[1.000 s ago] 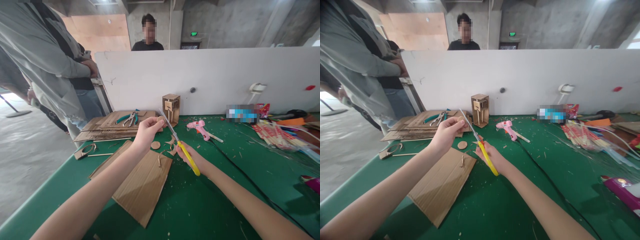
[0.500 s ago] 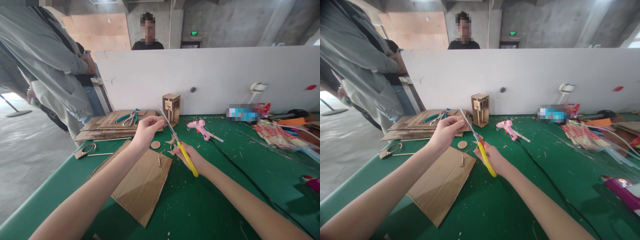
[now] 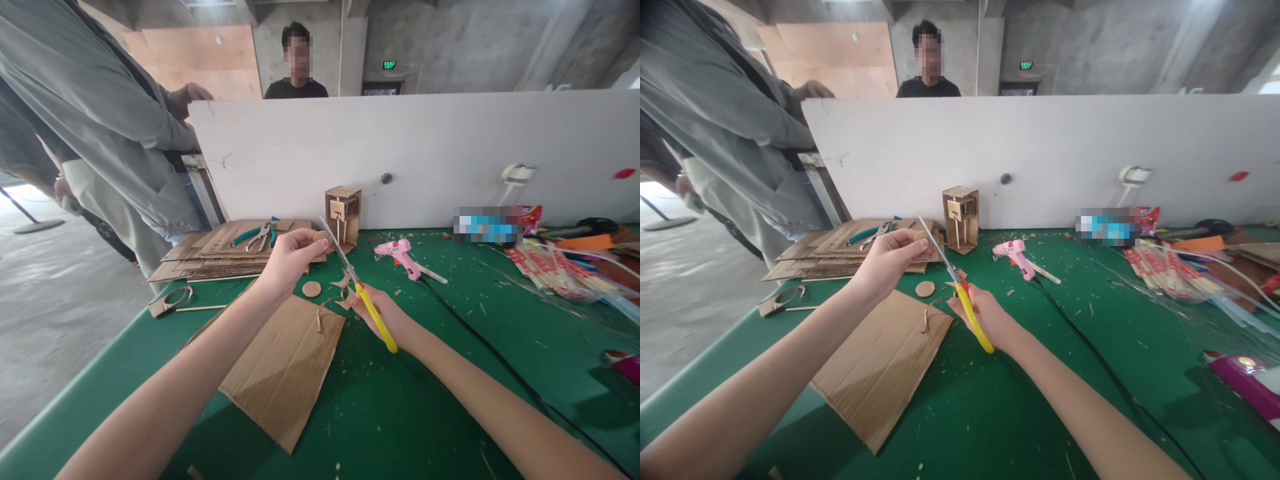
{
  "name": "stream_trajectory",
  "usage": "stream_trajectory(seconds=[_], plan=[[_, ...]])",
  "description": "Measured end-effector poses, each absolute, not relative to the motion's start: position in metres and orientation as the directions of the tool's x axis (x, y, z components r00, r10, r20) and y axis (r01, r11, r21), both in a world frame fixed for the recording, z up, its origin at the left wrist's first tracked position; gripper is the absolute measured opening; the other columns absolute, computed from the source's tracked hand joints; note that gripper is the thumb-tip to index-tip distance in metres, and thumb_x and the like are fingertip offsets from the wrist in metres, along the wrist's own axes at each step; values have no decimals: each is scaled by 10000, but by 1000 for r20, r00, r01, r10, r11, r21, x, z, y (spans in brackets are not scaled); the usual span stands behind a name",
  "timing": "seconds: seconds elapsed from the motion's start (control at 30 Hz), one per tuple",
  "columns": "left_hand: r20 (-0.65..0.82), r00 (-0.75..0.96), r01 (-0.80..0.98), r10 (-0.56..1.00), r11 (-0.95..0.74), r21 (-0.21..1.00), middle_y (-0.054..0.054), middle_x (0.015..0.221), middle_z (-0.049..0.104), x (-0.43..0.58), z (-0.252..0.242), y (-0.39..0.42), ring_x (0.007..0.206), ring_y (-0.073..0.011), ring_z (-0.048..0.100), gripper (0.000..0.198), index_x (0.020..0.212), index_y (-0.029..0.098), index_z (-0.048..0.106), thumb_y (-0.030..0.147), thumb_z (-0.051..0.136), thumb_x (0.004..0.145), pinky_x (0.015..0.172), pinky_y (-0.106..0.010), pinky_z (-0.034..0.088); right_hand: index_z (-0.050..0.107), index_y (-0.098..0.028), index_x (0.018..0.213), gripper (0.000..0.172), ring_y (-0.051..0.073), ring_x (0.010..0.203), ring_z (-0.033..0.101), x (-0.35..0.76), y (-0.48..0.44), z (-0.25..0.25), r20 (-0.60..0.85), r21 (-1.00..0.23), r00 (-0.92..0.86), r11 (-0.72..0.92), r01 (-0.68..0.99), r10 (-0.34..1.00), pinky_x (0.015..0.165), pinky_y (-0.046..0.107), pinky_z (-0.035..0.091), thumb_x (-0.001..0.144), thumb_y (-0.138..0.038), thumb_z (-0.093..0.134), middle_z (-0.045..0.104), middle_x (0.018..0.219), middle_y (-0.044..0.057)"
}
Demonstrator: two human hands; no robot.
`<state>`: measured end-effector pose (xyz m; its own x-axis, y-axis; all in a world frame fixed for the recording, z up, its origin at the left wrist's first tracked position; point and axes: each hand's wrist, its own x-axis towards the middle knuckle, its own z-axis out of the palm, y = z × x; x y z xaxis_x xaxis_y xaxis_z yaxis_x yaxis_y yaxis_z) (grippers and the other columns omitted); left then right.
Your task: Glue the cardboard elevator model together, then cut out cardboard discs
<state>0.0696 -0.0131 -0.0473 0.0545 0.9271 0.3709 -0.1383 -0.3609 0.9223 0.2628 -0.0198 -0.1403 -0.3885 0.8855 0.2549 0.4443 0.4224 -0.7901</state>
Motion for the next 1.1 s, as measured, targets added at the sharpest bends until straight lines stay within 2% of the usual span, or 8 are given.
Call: stream_trajectory(seconds=[0.13,0.4,0.63,0.77,0.93,1.1], plan=[[364,63,-106,929,-356,928,-12,702,690,67,-45,-13,673,-112,633,128,715,149,672,253,742,691,702,-247,492,539,-190,949,469,213,693,579,265,-19,-142,216,-762,-387,403,507,896,670,355,460,871,-637,419,604,788,59],[338,125,-100,933,-327,940,-17,728,686,62,-42,-12,690,-119,643,147,730,138,681,262,749,689,724,-264,514,541,-200,897,429,195,610,556,266,-21,-135,248,-712,-416,456,534,875,579,323,432,875,-611,417,594,721,49],[337,155,-17,929,-339,941,-6,669,662,54,-36,-12,651,-105,620,132,681,151,669,262,738,702,656,-234,478,542,-200,859,417,187,583,528,266,-21,-133,264,-675,-421,478,562,868,552,307,401,880,-593,403,572,673,39],[334,186,51,924,-349,936,-19,665,671,50,-31,-14,670,-122,630,121,677,156,676,261,725,711,677,-252,481,570,-187,923,462,172,558,509,267,-20,-136,247,-695,-443,476,539,862,520,288,383,883,-617,405,568,663,29],[286,232,151,930,-324,934,-41,690,677,53,-35,-13,648,-131,612,117,713,153,691,263,725,697,619,-260,463,605,-173,1044,503,166,549,502,269,-16,-139,236,-693,-435,465,551,869,519,283,383,881,-612,423,567,653,22],[249,223,193,942,-293,936,-43,693,669,54,-40,-8,643,-128,598,150,699,146,664,283,724,692,634,-273,457,597,-159,985,479,143,546,505,268,-16,-139,217,-747,-388,408,525,896,496,258,378,860,-604,471,563,670,23]])
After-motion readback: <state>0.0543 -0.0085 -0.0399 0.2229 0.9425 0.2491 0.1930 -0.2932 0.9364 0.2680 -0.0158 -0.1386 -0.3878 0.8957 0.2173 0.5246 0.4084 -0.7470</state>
